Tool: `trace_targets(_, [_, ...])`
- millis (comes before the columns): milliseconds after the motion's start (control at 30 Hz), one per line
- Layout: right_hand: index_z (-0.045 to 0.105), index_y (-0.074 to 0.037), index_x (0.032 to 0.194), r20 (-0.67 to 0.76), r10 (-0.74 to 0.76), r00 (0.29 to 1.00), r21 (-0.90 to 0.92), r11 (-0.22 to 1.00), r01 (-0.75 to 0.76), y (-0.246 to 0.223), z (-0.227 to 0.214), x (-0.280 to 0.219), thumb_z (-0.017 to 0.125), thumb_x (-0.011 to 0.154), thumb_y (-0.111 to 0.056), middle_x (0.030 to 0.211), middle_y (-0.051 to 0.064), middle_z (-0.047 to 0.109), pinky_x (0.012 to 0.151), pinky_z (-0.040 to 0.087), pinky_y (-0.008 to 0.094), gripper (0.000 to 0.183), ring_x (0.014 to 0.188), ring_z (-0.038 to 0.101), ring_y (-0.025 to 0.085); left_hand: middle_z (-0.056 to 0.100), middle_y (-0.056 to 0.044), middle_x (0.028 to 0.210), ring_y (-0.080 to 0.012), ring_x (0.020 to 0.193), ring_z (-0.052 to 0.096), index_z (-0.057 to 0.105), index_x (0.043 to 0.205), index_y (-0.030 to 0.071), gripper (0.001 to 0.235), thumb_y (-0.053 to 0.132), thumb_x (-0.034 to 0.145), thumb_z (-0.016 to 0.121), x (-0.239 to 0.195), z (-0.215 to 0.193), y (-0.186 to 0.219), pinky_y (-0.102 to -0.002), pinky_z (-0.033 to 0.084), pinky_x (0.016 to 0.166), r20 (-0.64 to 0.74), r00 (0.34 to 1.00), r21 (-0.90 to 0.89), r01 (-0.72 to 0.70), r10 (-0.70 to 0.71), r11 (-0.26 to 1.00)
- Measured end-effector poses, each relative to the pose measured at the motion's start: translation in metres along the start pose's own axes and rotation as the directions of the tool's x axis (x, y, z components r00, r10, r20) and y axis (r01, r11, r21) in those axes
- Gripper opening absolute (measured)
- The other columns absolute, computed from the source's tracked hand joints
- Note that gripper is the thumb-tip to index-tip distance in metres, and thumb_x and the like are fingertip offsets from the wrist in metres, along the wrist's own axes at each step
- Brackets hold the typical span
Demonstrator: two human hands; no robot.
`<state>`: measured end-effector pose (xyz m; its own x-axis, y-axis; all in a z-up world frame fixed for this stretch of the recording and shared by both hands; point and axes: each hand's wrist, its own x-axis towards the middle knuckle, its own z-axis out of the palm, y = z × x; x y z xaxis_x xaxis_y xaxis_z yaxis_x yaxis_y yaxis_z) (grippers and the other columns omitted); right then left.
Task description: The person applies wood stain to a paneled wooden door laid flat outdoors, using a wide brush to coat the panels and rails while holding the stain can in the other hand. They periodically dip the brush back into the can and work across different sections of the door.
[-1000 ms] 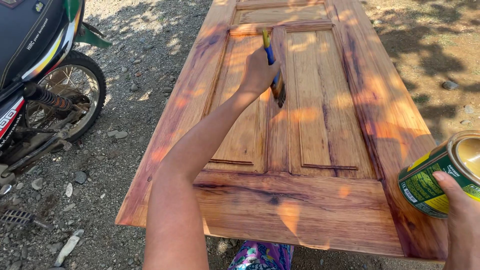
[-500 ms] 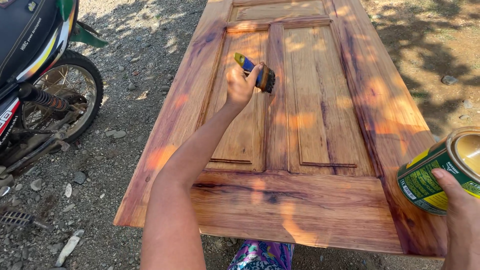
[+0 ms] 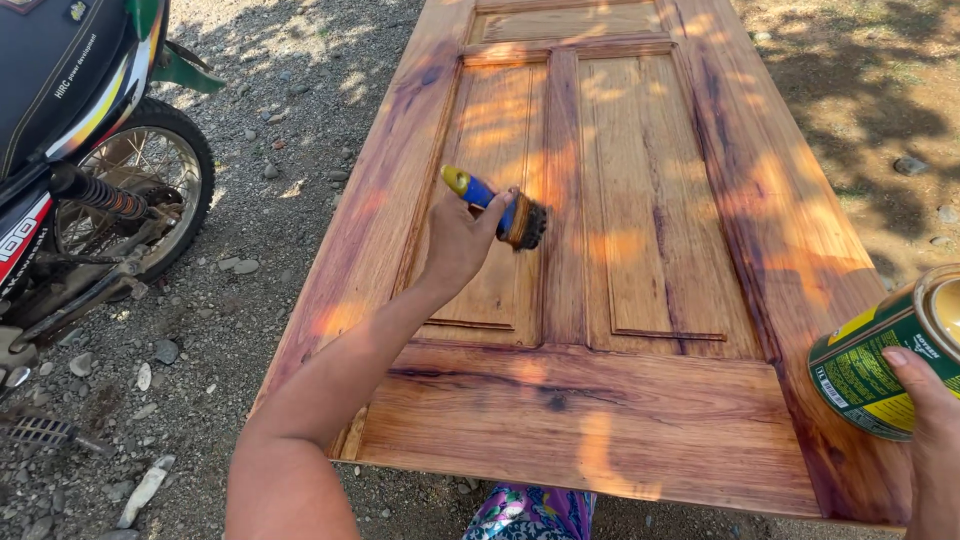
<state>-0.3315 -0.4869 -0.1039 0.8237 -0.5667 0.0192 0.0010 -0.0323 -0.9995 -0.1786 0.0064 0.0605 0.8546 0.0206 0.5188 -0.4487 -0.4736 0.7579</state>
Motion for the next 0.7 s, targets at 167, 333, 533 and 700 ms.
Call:
trace_targets(167, [0.066, -0.001, 0.127, 0.073, -0.134, 0.988, 0.031, 0.991, 0.132, -0.030, 0.008, -0.022, 0.068, 0.109, -0.025, 0.115, 0.009, 0.072, 0.100, 0.054, 0.033, 0.030, 0.105, 0.069, 0.016, 0.068, -0.001, 0.073, -0.0120, 0.066, 0.067, 0.066, 0.089, 0.006, 0.020, 0.022, 0.094, 0.076, 0.024, 0.041, -0.049, -0.031, 0.054, 0.062, -0.111, 0.993, 0.011, -0.044, 0.045, 0.999])
trace_targets(333, [0.068, -0.001, 0.128, 0.009, -0.104, 0.994, -0.049, 0.993, 0.105, -0.060, 0.020, -0.044, 0.070, 0.109, -0.027, 0.110, 0.011, 0.072, 0.096, 0.055, 0.034, 0.032, 0.099, 0.070, 0.019, 0.065, -0.001, 0.074, -0.0125, 0.067, 0.064, 0.065, 0.090, 0.006, 0.018, 0.021, 0.095, 0.076, 0.010, 0.006, -0.011, -0.030, 0.052, 0.061, 0.156, 0.985, 0.014, -0.077, 0.074, 0.997])
trace_targets(533, [0.068, -0.004, 0.128, 0.047, -0.033, 0.998, 0.056, 0.998, 0.031, -0.032, 0.013, -0.023, 0.070, 0.110, -0.028, 0.112, 0.009, 0.072, 0.096, 0.054, 0.033, 0.030, 0.100, 0.069, 0.017, 0.064, -0.002, 0.070, -0.0108, 0.060, 0.062, 0.063, 0.085, 0.004, 0.023, 0.020, 0.093, 0.078, 0.047, 0.024, -0.028, -0.030, 0.051, 0.054, 0.096, 0.995, -0.058, 0.001, 0.004, 0.998])
trace_targets(700, [0.065, -0.002, 0.124, 0.040, -0.185, 0.982, -0.005, 0.983, 0.185, -0.043, 0.014, -0.036, 0.071, 0.107, -0.019, 0.115, 0.008, 0.072, 0.099, 0.054, 0.032, 0.025, 0.108, 0.068, 0.017, 0.068, -0.004, 0.067, -0.0102, 0.062, 0.065, 0.066, 0.084, 0.004, 0.022, 0.018, 0.095, 0.078, 0.027, 0.039, -0.038, -0.030, 0.051, 0.054, 0.066, 0.997, 0.011, 0.035, -0.036, 0.999])
